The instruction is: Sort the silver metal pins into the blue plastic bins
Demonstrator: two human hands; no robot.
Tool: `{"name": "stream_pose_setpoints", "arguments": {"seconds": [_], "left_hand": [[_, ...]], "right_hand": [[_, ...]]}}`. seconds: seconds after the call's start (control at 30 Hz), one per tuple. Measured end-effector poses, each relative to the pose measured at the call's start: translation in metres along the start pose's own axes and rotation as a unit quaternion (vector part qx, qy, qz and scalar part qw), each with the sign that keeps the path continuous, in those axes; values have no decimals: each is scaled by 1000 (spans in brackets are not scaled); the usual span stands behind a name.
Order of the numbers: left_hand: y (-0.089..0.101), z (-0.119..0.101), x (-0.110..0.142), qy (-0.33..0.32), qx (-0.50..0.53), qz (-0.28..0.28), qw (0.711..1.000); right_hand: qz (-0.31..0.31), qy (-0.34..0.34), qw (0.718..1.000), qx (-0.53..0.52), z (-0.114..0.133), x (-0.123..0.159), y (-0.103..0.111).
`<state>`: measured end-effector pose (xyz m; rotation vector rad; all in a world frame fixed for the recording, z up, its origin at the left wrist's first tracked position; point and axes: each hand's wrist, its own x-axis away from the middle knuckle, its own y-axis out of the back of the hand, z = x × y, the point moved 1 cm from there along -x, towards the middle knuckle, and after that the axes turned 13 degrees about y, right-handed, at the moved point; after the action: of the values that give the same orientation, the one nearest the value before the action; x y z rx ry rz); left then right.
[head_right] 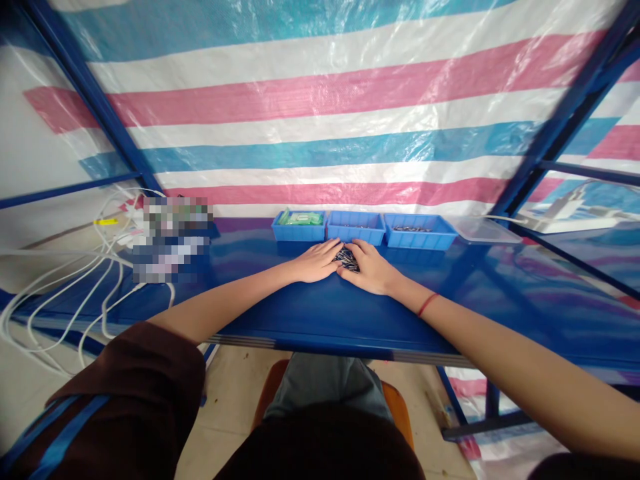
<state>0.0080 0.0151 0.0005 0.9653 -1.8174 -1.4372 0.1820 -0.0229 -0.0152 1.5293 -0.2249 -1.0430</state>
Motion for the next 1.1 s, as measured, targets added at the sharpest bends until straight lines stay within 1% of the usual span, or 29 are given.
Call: {"name": "stream_pose_setpoints", "arguments": {"seconds": [0.07,0.2,0.3,0.4,0.47,0.6,0.67,0.8,0.9,1.0,1.1], "left_hand": [[1,0,-1,-2,-1,10,1000],[2,-1,-3,-10,0,23,1000],[1,0,-4,-26,8,1,1000],[-1,2,-5,-37,14,-41,998],[-1,3,-5,-48,18,-58,997],[1,1,-4,-61,22,-30,997],[3,0,-2,-55,24,-30,998],[3,-2,0,-39,33,-69,996],[0,-1,-2,-46,41,-99,993],[-2,1,-4,-49,33,-117,991],[-3,3,-6,-53,47,-129,989]], "right_hand": [[9,-8,1000,6,-1,0,-1],[15,14,1000,-8,0,-1,0],[7,23,1000,-15,3,-1,3],[2,36,999,-16,4,-2,5],[2,47,999,-14,3,-5,5],[2,67,998,5,2,-12,6],[0,74,997,6,3,-15,6],[-7,82,996,-35,2,-16,5],[-31,75,995,-58,-1,-15,3],[-53,70,994,-63,-3,-15,2],[-57,66,995,-50,-3,-15,2]]}}
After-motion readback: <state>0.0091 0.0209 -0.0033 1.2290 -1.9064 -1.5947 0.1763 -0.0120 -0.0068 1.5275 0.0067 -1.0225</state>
